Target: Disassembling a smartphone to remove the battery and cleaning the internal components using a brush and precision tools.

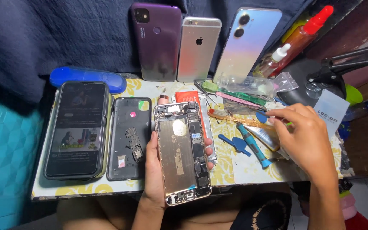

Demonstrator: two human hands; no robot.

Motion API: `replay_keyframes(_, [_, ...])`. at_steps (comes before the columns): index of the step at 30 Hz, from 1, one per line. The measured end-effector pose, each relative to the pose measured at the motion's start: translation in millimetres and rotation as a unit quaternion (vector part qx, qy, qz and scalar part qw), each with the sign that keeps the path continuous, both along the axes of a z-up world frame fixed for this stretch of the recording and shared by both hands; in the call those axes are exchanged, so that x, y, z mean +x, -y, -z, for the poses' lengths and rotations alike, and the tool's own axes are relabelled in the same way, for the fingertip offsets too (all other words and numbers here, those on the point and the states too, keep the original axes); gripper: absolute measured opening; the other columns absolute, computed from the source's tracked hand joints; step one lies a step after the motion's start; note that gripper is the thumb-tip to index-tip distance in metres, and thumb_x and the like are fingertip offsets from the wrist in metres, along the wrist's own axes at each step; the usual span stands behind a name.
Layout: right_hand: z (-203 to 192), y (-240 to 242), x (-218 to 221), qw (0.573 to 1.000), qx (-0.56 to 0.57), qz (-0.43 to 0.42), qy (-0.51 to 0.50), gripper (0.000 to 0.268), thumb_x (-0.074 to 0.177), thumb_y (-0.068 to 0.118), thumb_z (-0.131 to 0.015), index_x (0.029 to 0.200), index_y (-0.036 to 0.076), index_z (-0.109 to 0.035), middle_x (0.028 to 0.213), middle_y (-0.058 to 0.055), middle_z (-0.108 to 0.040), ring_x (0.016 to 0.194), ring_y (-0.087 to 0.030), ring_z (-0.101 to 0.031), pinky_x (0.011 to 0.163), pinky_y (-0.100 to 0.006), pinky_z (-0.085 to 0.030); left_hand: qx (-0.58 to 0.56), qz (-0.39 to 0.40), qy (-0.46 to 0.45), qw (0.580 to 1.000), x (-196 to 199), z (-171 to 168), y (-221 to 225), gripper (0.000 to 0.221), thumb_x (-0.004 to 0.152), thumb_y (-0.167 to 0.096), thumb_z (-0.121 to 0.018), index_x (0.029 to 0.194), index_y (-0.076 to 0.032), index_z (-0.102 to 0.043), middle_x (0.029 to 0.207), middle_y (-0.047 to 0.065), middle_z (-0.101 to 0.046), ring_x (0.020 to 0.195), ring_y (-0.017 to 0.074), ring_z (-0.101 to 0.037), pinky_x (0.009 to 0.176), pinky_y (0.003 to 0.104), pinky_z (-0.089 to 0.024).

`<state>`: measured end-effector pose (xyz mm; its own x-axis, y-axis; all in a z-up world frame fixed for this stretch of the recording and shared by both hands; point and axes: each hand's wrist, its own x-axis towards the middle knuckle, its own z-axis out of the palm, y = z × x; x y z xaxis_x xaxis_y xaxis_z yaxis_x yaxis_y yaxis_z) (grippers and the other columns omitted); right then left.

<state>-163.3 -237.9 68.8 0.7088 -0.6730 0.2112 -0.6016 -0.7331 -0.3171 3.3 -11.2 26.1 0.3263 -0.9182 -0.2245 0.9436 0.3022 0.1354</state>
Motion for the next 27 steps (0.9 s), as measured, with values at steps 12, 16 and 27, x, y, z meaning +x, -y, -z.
replay_keyframes(12, [32, -156, 1, 0.936, 0.272, -0.085, 0.207, 0.023, 0.100, 0.009, -0.051, 0.113, 0.004, -0.069, 0.104, -0.008, -0.071, 0.093, -0.016, -0.066, 0.088, -0.027, -0.048, -0.113, 0.023, -0.048, 0.992, -2, 19, -10, 0.082, 0.107, -0.058, -0.045, 0.155, 0.009, -0.042, 0.130, 0.041, -0.060, 0.112, 0.0436, -0.067, 0.092, 0.053, -0.060])
replay_keyframes(16, [28, -160, 18, 0.955, 0.172, -0.072, 0.231, 0.013, 0.094, 0.005, -0.068, 0.106, 0.001, -0.068, 0.092, -0.009, -0.063, 0.077, -0.015, -0.057, 0.078, -0.025, -0.047, -0.118, 0.061, -0.064, 0.989, -1, 24, -13, 0.090, 0.107, -0.063, -0.043, 0.157, 0.011, -0.039, 0.140, 0.038, -0.056, 0.120, 0.0434, -0.065, 0.100, 0.060, -0.055])
replay_keyframes(27, [10, -133, 42, 0.954, 0.111, -0.158, 0.231, 0.012, 0.095, -0.005, -0.071, 0.105, 0.000, -0.070, 0.097, -0.012, -0.070, 0.087, -0.023, -0.065, 0.083, -0.031, -0.050, 0.188, -0.117, 0.097, 0.970, 0, 29, -3, 0.031, 0.099, -0.033, -0.056, 0.126, -0.019, -0.060, 0.121, 0.008, -0.068, 0.118, 0.0199, -0.063, 0.107, 0.038, -0.049])
